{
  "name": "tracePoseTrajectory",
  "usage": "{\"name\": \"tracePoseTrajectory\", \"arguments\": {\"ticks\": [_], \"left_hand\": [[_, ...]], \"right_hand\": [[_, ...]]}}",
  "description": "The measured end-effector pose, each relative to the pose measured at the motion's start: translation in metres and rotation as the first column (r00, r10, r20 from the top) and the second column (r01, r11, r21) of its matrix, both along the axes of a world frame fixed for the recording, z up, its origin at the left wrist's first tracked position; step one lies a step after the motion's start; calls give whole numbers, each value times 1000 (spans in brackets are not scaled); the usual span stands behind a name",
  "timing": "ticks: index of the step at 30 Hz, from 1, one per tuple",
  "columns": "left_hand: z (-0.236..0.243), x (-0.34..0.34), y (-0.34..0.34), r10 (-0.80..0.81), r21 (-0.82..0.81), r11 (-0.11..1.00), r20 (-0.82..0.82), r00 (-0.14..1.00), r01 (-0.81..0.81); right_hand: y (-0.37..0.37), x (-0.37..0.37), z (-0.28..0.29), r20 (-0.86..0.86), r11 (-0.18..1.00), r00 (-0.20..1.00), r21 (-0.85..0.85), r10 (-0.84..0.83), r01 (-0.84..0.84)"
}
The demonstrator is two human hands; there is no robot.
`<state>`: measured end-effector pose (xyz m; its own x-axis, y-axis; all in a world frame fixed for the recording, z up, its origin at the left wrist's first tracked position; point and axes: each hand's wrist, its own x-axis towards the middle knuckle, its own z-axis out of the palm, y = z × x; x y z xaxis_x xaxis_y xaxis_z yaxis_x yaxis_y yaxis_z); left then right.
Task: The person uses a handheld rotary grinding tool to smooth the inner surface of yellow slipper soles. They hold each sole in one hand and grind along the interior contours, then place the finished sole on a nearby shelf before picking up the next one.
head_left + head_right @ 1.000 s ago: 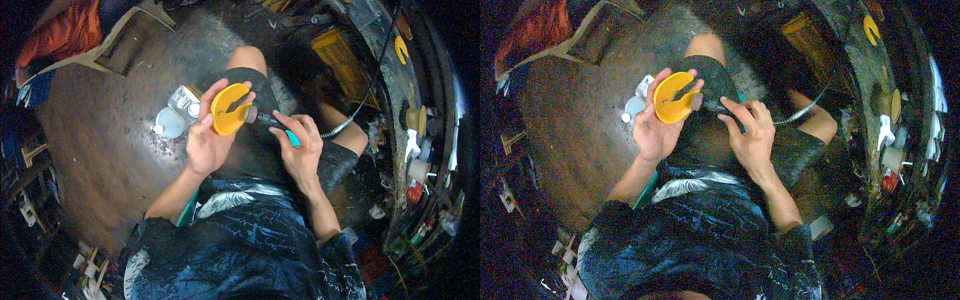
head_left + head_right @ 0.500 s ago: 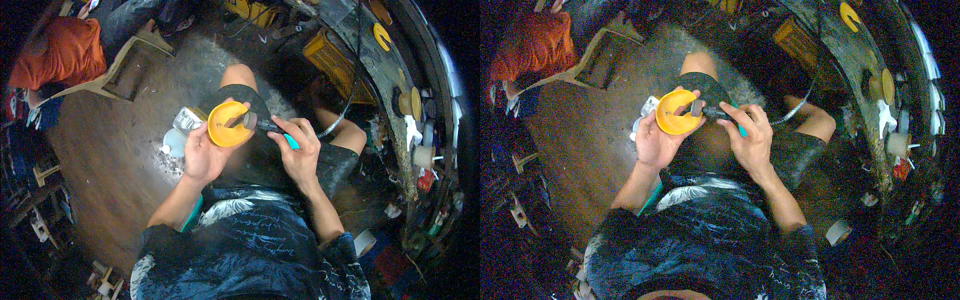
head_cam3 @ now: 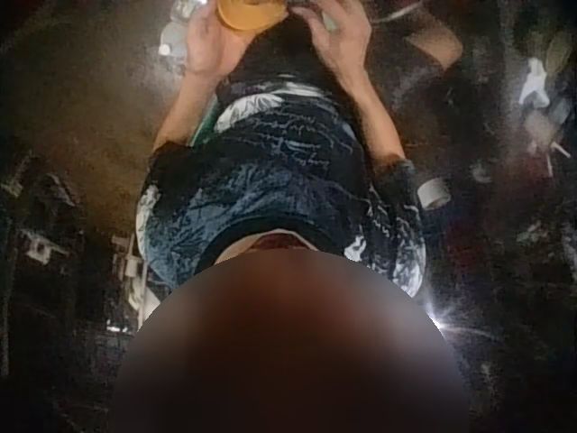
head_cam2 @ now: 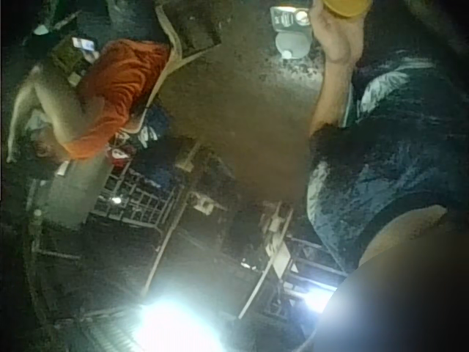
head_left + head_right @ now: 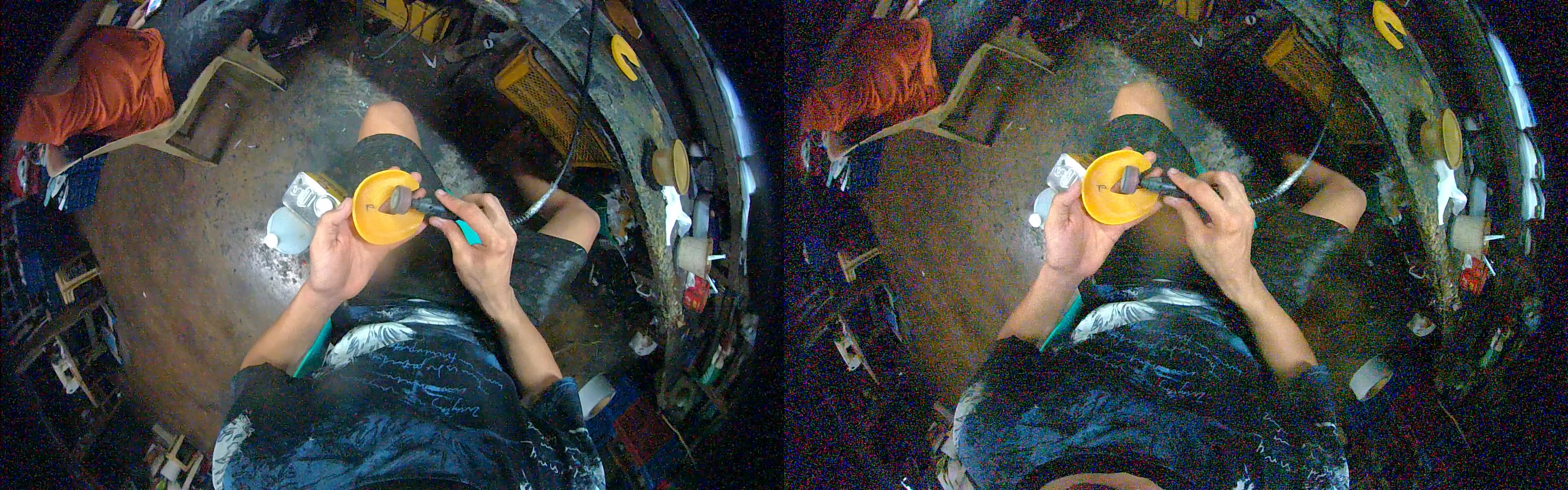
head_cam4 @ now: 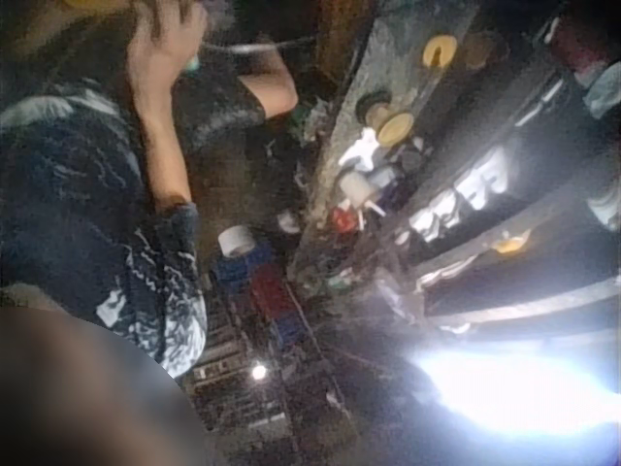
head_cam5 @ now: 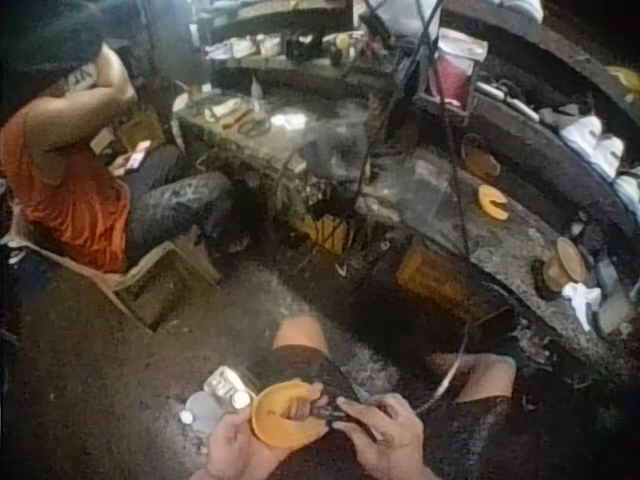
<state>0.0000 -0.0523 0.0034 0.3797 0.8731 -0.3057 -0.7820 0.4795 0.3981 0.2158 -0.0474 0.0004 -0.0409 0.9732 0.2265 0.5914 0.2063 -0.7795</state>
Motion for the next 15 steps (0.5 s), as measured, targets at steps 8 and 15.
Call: {"name": "tracePoseTrajectory", "arguments": {"ticks": [8,15], "left_hand": [[-1,-1,-1,-1,16,1000,-18,1000,1],[-2,-3,-5,5,-50,999,-139,990,-12]], "right_hand": [[-1,-4,4,26,999,998,-2,50,-50],[-5,-6,8,1,1000,1000,-19,7,-7]]}}
